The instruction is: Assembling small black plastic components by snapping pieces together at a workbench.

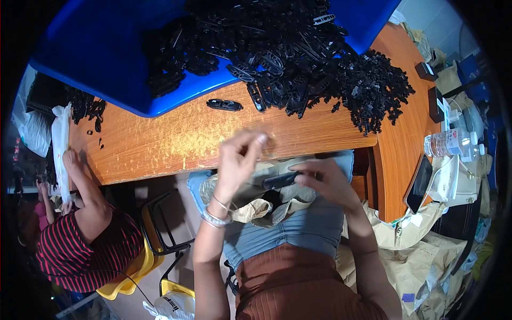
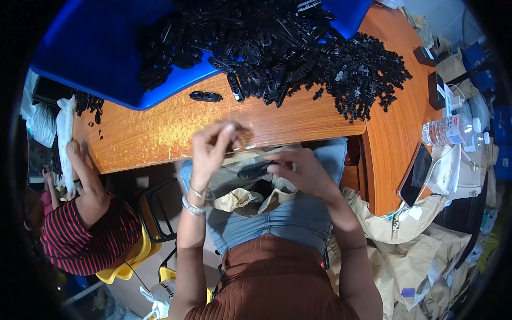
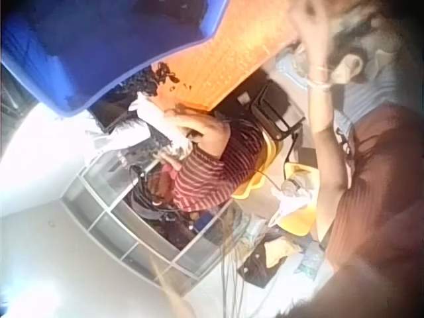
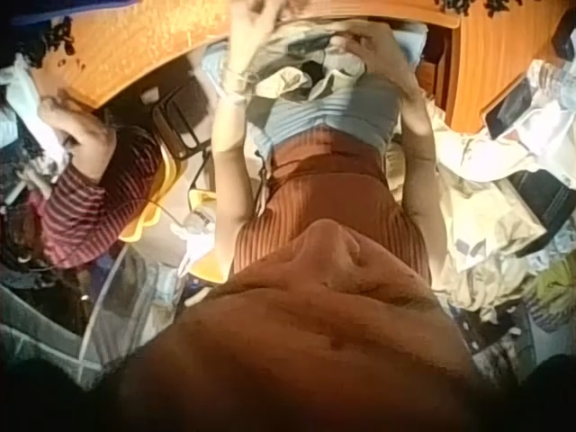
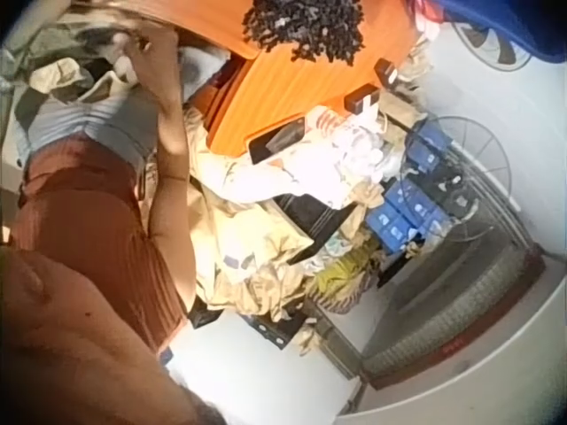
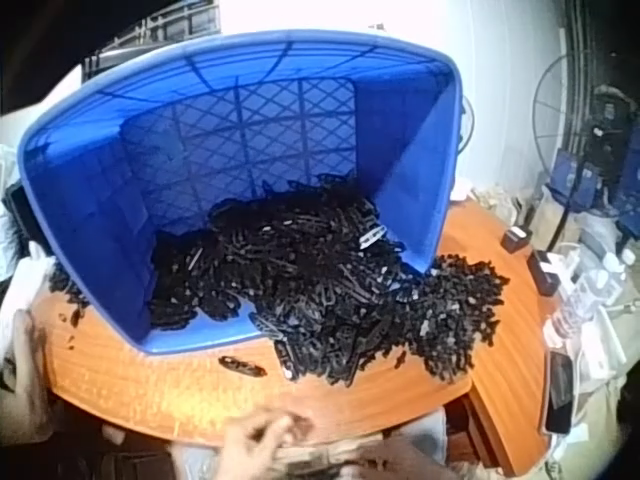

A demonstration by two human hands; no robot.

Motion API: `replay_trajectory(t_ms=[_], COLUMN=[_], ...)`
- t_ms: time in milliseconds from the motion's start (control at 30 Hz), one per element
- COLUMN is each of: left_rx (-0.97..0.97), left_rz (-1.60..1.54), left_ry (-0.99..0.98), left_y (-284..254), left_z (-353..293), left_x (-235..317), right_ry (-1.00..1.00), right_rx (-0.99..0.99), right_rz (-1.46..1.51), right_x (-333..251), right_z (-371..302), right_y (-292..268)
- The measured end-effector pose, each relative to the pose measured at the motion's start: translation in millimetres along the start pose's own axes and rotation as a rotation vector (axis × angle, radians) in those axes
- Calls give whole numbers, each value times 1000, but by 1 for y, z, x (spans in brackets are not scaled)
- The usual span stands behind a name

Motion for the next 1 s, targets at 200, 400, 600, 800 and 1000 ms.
replay_trajectory(t_ms=[200, 400, 600, 800, 1000], left_rx=[253, 197, 84, -21, -19], left_rz=[888, 502, -170, -366, -354], left_ry=[243, 199, -1, -11, -57], left_y=[-39, -19, 9, 33, 39], left_z=[45, 25, 8, -6, -9], left_x=[-34, -17, -11, 15, 16], right_ry=[-185, 72, -176, -199, -187], right_rx=[792, 692, 645, 367, 272], right_rz=[-521, -904, -515, 698, 805], right_x=[10, 19, 27, 23, 3], right_z=[21, 43, 42, 32, 27], right_y=[-48, -78, -72, -40, -30])
Point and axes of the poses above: each hand's wrist, its own z-axis towards the middle knuckle, its own y-axis out of the palm, x = y × z, the point moved 1 cm from there along z, towards the middle knuckle, and after that the axes turned 9 degrees about -x, right-handed, at the moved point
